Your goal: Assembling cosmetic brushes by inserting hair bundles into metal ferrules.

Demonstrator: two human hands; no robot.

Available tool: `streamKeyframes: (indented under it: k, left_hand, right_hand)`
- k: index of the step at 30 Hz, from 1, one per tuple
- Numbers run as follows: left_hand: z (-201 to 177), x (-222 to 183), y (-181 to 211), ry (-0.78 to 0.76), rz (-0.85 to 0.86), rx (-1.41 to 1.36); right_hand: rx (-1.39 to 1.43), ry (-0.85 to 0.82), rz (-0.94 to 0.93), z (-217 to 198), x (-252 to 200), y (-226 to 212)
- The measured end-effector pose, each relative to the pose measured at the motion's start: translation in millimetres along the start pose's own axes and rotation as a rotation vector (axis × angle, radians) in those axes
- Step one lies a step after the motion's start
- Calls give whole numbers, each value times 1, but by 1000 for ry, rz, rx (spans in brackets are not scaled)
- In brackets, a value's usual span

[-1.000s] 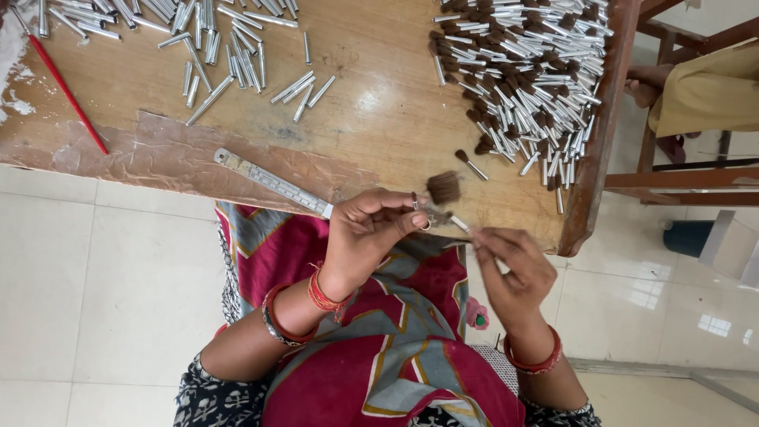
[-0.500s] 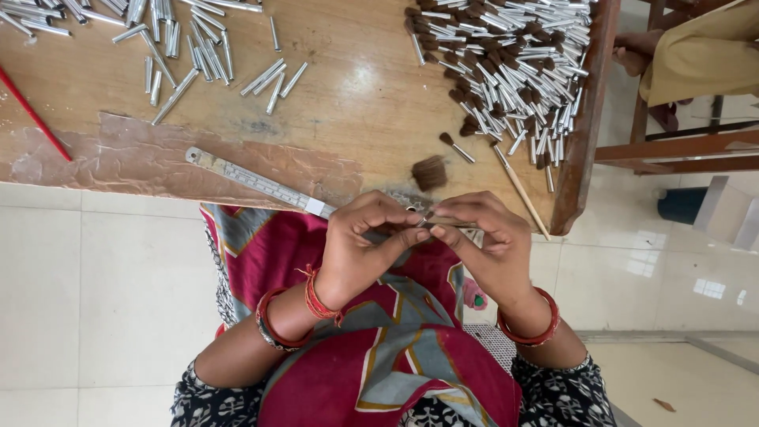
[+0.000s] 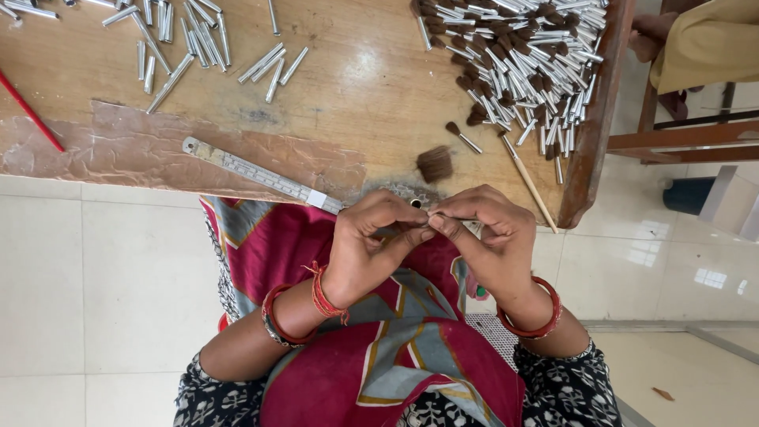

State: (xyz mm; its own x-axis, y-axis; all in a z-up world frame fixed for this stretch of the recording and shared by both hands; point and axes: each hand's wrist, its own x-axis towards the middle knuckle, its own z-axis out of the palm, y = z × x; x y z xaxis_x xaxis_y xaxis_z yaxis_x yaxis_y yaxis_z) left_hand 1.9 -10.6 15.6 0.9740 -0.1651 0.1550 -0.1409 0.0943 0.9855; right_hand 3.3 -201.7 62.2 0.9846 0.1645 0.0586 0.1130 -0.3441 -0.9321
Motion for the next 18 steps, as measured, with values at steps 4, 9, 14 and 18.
streamKeyframes:
  k: [4, 9, 14, 18]
  left_hand:
    - [1, 0, -1, 2, -7, -16]
    - [-1, -1, -1, -11, 54, -27]
    - [-1, -11, 1, 6, -42, -81]
    - [-11, -25, -18, -35, 361, 289]
  right_hand:
    - [28, 3, 51, -1, -2, 2]
    - [70, -2, 95, 0, -5, 1]
    - [-101, -30, -14, 7, -6, -10]
    - [-184, -93, 10, 8, -12, -7]
